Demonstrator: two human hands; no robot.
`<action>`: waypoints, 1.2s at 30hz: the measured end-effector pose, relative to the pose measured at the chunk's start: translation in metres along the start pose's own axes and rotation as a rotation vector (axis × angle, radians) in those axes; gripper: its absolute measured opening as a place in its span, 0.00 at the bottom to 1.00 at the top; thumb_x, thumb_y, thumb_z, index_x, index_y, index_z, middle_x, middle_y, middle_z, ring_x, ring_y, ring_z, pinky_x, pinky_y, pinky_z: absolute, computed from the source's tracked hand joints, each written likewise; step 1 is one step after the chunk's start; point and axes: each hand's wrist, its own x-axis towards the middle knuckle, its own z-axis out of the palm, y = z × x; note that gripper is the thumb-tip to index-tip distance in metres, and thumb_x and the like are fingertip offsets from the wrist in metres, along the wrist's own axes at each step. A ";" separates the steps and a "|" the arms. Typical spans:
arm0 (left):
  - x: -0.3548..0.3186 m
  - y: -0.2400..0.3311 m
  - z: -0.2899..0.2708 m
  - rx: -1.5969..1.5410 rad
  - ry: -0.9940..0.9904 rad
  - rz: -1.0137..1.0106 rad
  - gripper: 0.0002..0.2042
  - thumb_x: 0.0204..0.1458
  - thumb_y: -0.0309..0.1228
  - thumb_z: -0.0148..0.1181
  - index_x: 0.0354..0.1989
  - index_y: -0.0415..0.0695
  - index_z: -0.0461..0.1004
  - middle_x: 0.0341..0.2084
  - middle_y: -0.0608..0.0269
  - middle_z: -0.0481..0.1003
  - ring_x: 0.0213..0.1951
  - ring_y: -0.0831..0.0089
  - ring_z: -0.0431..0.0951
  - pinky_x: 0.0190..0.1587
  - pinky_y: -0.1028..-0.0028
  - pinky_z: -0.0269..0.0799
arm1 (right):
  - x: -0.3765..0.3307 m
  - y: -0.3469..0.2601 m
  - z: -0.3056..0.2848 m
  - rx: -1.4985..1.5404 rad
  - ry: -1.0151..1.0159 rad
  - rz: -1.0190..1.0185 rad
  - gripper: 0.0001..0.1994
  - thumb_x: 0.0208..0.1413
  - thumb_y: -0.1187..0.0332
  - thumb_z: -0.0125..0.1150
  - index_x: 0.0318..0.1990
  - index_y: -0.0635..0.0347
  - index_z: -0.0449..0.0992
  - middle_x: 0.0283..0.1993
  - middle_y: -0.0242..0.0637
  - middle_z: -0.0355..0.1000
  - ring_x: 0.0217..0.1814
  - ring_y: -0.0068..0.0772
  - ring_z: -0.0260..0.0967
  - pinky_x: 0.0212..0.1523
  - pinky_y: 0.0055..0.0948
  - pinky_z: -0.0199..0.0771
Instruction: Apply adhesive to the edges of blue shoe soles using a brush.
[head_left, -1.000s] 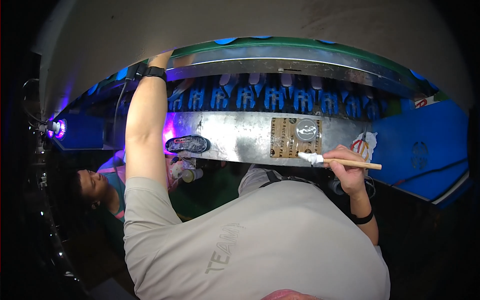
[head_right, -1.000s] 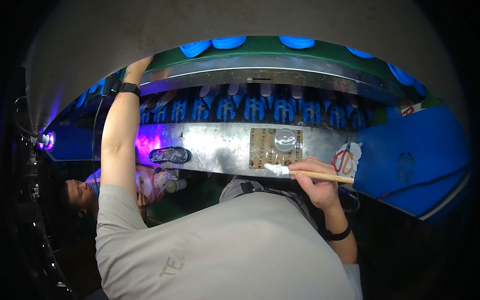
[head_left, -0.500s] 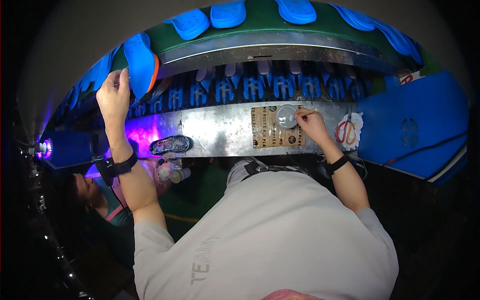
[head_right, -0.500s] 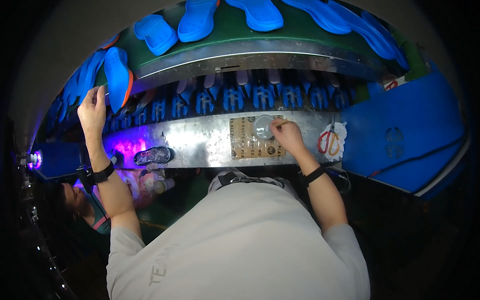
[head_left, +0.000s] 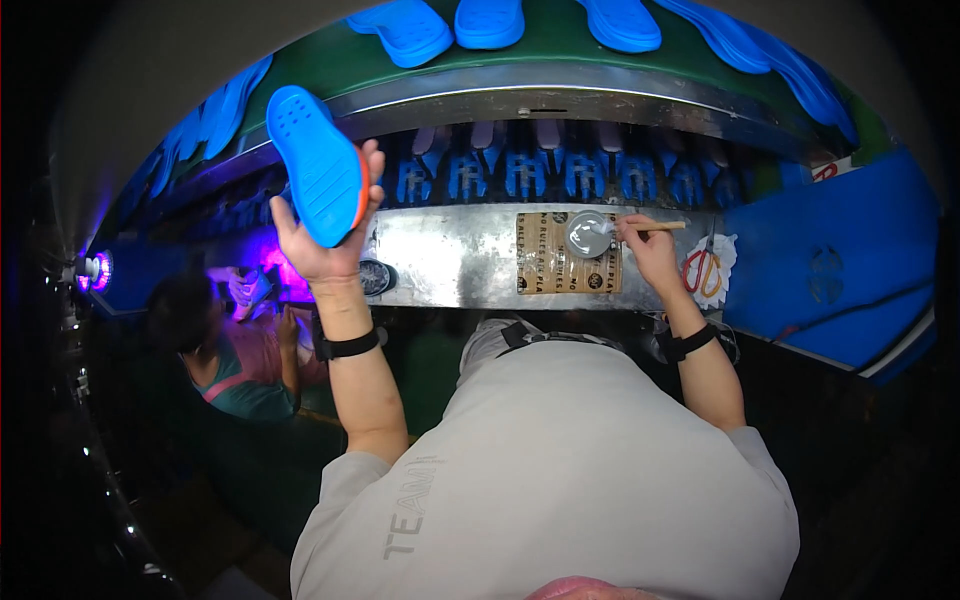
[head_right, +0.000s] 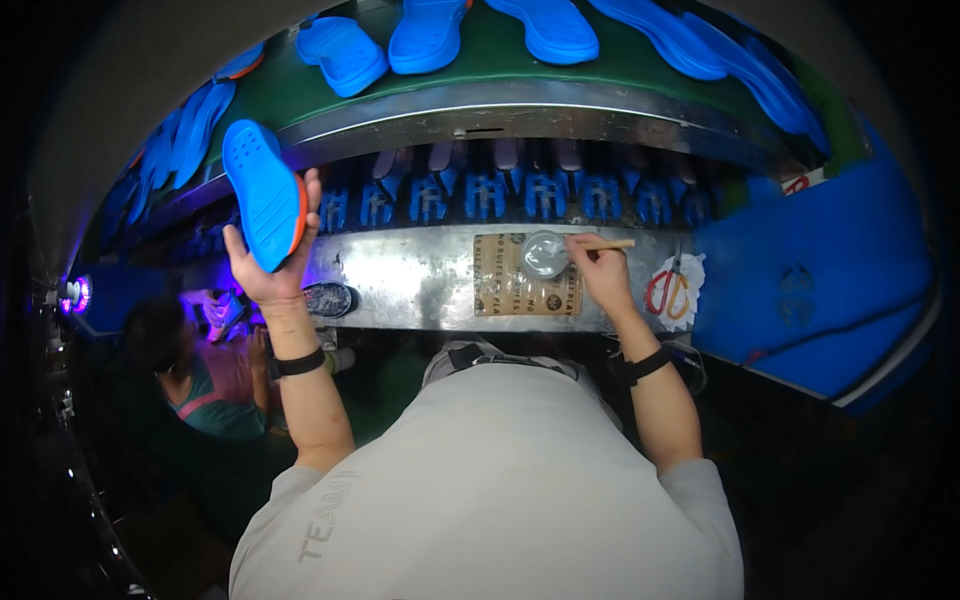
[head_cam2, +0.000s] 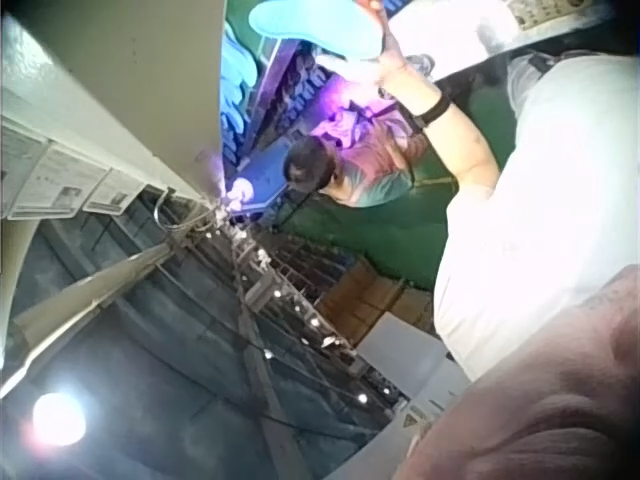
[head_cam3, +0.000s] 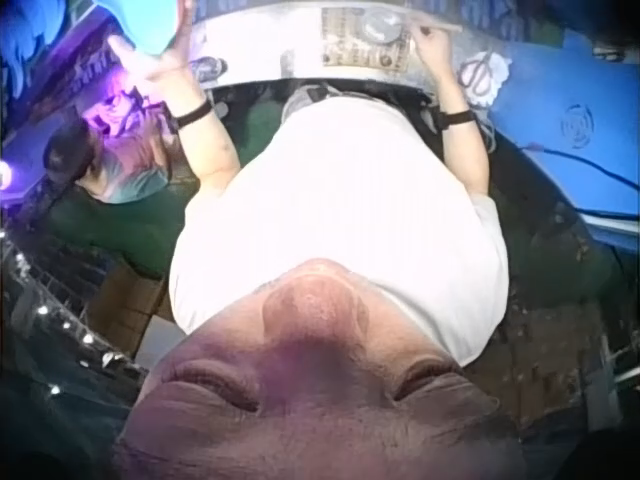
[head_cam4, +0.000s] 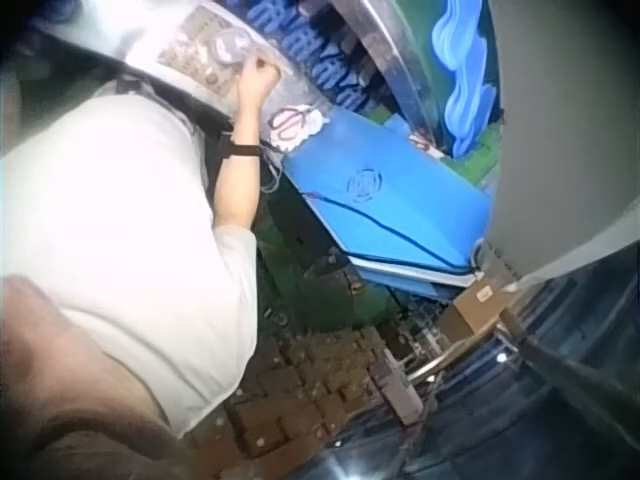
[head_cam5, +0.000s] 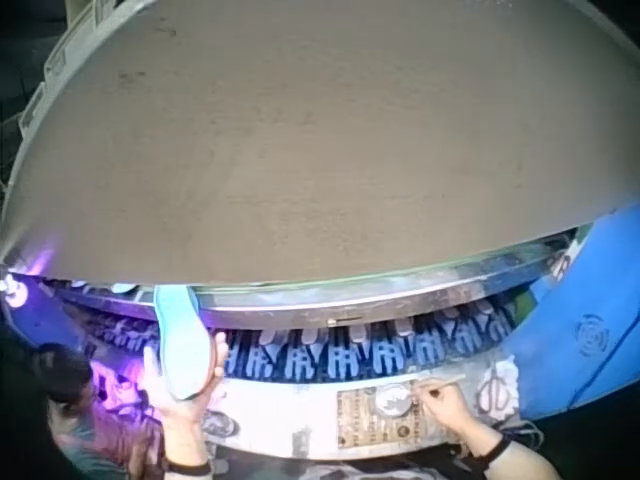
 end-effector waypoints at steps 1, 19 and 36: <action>-0.001 -0.006 0.001 -0.048 -0.016 -0.009 0.44 0.61 0.58 0.46 0.77 0.36 0.47 0.73 0.26 0.48 0.70 0.26 0.56 0.64 0.41 0.65 | 0.001 0.003 -0.001 -0.063 -0.046 0.051 0.11 0.64 0.66 0.61 0.44 0.64 0.82 0.34 0.35 0.81 0.37 0.25 0.79 0.42 0.26 0.76; -0.090 -0.124 0.053 0.736 0.208 -0.235 0.50 0.53 0.59 0.66 0.71 0.31 0.53 0.56 0.43 0.73 0.53 0.53 0.80 0.56 0.56 0.79 | -0.030 -0.197 0.029 0.165 -0.333 -0.442 0.10 0.60 0.74 0.63 0.47 0.65 0.83 0.41 0.40 0.81 0.42 0.30 0.77 0.45 0.28 0.76; -0.095 -0.130 0.062 0.594 0.098 -0.319 0.51 0.56 0.51 0.67 0.76 0.32 0.43 0.63 0.47 0.67 0.60 0.63 0.75 0.62 0.63 0.74 | -0.043 -0.199 0.019 -0.015 -0.344 -0.569 0.09 0.53 0.77 0.62 0.41 0.67 0.84 0.33 0.40 0.81 0.36 0.33 0.73 0.40 0.32 0.73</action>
